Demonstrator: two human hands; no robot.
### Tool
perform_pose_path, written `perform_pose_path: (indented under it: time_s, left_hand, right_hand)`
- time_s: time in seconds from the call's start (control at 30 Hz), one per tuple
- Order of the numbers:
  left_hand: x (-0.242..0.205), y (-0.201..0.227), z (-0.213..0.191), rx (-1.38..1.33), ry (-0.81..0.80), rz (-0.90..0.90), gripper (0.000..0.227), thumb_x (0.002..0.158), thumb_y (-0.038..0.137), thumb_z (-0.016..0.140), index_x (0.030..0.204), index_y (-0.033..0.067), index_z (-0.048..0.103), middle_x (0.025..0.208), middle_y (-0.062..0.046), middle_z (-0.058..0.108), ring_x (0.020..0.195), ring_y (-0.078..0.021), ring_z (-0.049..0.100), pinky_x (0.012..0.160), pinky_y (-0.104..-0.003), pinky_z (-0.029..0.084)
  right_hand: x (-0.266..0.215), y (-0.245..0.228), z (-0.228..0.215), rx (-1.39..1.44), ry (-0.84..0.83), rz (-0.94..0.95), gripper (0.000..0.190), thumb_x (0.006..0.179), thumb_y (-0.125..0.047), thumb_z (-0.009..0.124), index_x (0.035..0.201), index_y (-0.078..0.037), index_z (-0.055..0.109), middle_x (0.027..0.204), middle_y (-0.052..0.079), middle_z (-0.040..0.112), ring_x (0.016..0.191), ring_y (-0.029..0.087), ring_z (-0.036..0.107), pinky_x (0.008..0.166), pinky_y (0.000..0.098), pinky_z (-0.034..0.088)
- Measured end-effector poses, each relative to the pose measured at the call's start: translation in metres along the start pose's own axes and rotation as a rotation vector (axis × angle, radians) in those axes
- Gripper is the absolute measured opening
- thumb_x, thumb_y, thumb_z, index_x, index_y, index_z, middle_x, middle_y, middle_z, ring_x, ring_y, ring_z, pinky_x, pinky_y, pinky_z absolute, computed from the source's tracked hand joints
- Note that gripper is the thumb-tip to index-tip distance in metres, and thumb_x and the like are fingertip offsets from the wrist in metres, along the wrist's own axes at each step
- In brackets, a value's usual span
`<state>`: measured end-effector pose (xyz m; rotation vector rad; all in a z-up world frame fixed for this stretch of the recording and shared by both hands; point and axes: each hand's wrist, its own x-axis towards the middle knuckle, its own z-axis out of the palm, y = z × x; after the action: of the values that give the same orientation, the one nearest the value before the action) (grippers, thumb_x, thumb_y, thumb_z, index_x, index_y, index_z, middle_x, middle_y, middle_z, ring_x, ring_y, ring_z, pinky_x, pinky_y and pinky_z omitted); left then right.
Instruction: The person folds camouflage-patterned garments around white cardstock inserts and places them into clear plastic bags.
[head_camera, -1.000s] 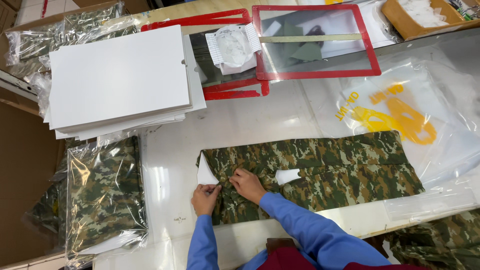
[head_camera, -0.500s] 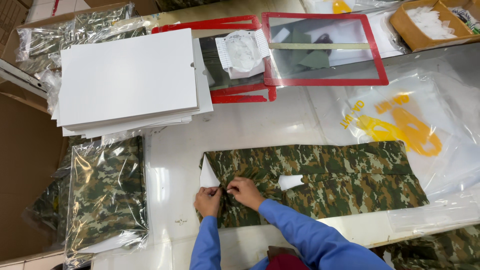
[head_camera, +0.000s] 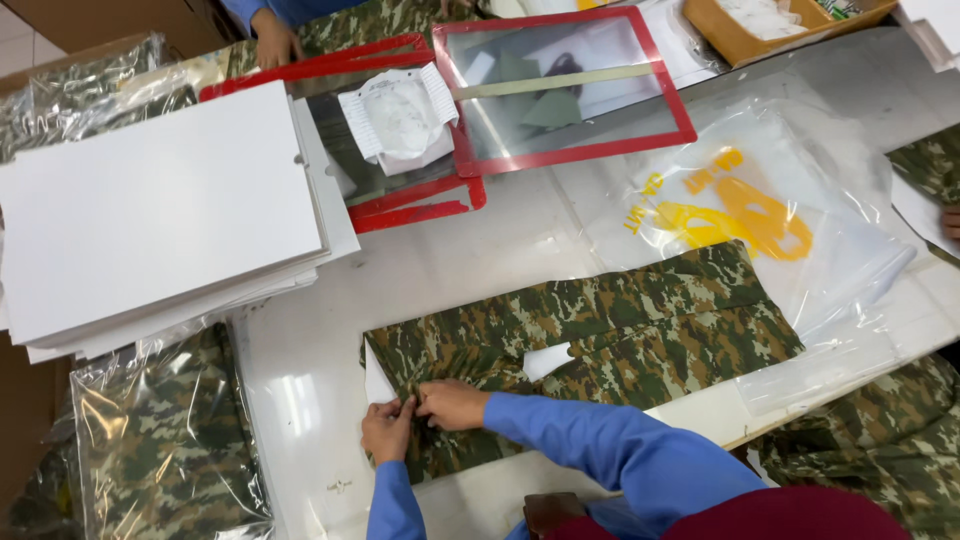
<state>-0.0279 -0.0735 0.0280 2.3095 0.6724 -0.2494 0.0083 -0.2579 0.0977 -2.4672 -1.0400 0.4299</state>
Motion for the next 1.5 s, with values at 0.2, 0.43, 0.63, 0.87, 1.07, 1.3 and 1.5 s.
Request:
perform_pose_path:
  time_s: [0.2,0.43,0.63,0.87,1.07,1.3,1.5]
  left_hand:
    - [0.001,-0.023,0.012,-0.007,0.052,0.099,0.032,0.083,0.045,0.083,0.104,0.0215,0.086,0.093,0.010,0.065,0.094,-0.0177,0.068,0.089,-0.049,0.045]
    - [-0.016,-0.013,0.017,-0.010,0.285,0.124,0.025,0.076,0.042,0.090,0.092,0.0232,0.086,0.093,0.005,0.067,0.094,-0.0209,0.064,0.082,-0.043,0.054]
    - [-0.037,0.001,0.021,0.065,0.464,0.115,0.022,0.077,0.048,0.087,0.082,0.0275,0.083,0.097,0.005,0.062,0.102,-0.0258,0.056,0.096,-0.049,0.045]
    - [-0.044,-0.007,0.035,0.146,0.511,0.068,0.021,0.085,0.053,0.076,0.088,0.0324,0.081,0.104,0.007,0.063,0.106,-0.0213,0.059,0.117,-0.058,0.024]
    - [-0.043,-0.003,0.029,0.074,0.434,0.030,0.022,0.084,0.053,0.077,0.086,0.0317,0.081,0.102,0.008,0.063,0.108,-0.0203,0.057,0.119,-0.057,0.019]
    - [-0.045,-0.001,0.022,0.016,0.402,0.038,0.021,0.086,0.052,0.075,0.088,0.0312,0.080,0.100,0.008,0.060,0.105,-0.0211,0.055,0.118,-0.057,0.017]
    - [-0.046,0.005,0.016,-0.002,0.383,0.055,0.021,0.087,0.050,0.077,0.084,0.0288,0.078,0.098,0.007,0.057,0.107,-0.0204,0.054,0.118,-0.057,0.015]
  right_hand:
    - [0.058,0.042,-0.233,0.197,0.558,-0.086,0.023,0.095,-0.015,0.071,0.117,-0.015,0.074,0.112,0.005,0.072,0.098,0.022,0.068,0.085,0.0379,0.060]
    - [0.166,0.149,-0.338,-0.608,0.418,0.445,0.020,0.082,-0.007,0.069,0.090,-0.025,0.074,0.090,0.001,0.072,0.092,0.029,0.066,0.086,0.0448,0.046]
    - [0.167,0.150,-0.353,-0.446,0.408,0.486,0.021,0.076,-0.005,0.070,0.090,-0.019,0.076,0.092,0.010,0.073,0.085,0.038,0.071,0.073,0.0473,0.056]
    - [0.143,0.166,-0.356,-0.298,0.399,0.330,0.037,0.082,-0.004,0.080,0.117,-0.018,0.080,0.111,0.013,0.069,0.098,0.040,0.065,0.075,0.0518,0.055]
    - [0.165,0.185,-0.353,-0.621,0.301,0.470,0.044,0.057,0.015,0.072,0.086,-0.017,0.076,0.080,0.007,0.069,0.067,0.033,0.068,0.055,0.0395,0.055]
    - [0.150,0.188,-0.364,-0.633,0.314,0.299,0.015,0.083,-0.013,0.078,0.089,-0.026,0.076,0.088,0.000,0.073,0.089,0.029,0.068,0.068,0.0429,0.054]
    - [0.122,0.132,-0.375,-0.550,0.578,0.114,0.015,0.098,-0.004,0.072,0.088,-0.011,0.063,0.088,0.007,0.059,0.083,0.030,0.055,0.064,0.0434,0.047]
